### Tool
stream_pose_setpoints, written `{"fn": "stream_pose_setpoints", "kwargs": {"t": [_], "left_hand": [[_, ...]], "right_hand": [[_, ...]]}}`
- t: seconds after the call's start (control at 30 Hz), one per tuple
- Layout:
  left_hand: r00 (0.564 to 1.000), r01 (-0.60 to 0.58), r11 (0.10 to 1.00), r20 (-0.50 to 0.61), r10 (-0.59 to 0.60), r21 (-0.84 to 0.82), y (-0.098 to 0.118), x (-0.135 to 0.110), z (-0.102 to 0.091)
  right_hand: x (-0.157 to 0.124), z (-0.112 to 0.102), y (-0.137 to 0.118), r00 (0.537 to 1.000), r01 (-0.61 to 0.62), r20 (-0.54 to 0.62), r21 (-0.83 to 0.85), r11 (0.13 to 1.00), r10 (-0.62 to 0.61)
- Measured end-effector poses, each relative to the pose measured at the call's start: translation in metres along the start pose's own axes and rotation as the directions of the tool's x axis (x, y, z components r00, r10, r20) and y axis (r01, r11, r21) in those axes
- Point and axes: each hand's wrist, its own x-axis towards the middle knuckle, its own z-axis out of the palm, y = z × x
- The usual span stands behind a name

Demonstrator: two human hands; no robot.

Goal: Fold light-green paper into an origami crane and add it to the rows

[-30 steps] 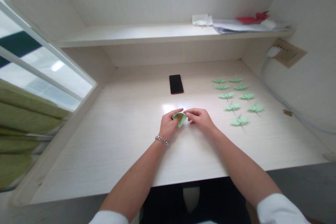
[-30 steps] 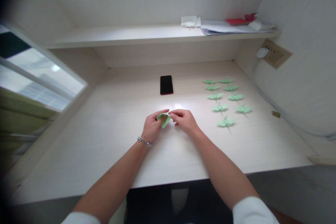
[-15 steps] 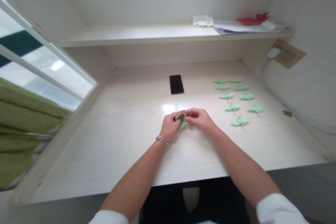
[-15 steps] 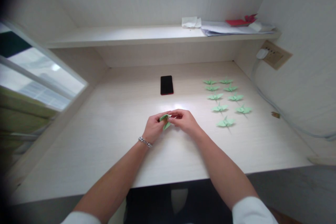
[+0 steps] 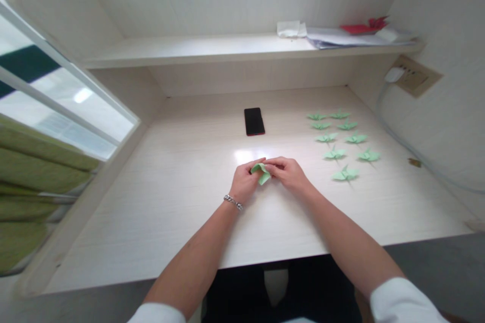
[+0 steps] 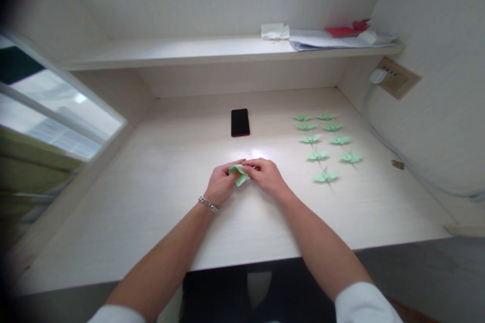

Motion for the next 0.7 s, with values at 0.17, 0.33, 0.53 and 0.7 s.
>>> {"fn": "stream_pose_setpoints", "kwargs": {"t": [0.17, 0.33, 0.53, 0.7], "left_hand": [[0.999, 0.046, 0.998, -0.005, -0.046, -0.034, -0.0020, 0.0000, -0.0010], [0.998, 0.057, 0.997, -0.007, -0.057, -0.052, -0.0007, -0.0005, -0.0005], [1.000, 0.014, 1.000, 0.015, -0.014, 0.027, 0.0023, -0.0013, -0.0012], [0.996, -0.078, 0.987, 0.063, 0.070, 0.139, 0.0070, -0.0029, -0.0005]], "right_hand": [[0.0020, -0.0046, 0.0052, 0.985, -0.145, 0.129, 0.273, 0.951, 0.114], [0.0002, -0.0076, 0.0040, 0.972, -0.181, 0.200, 0.325, 0.928, 0.120], [0.0012, -0.0104, 0.0040, 0.969, -0.177, 0.221, 0.323, 0.930, 0.107], [0.0037, -0.0077, 0.0043, 0.985, -0.124, 0.143, 0.233, 0.965, 0.092]]}}
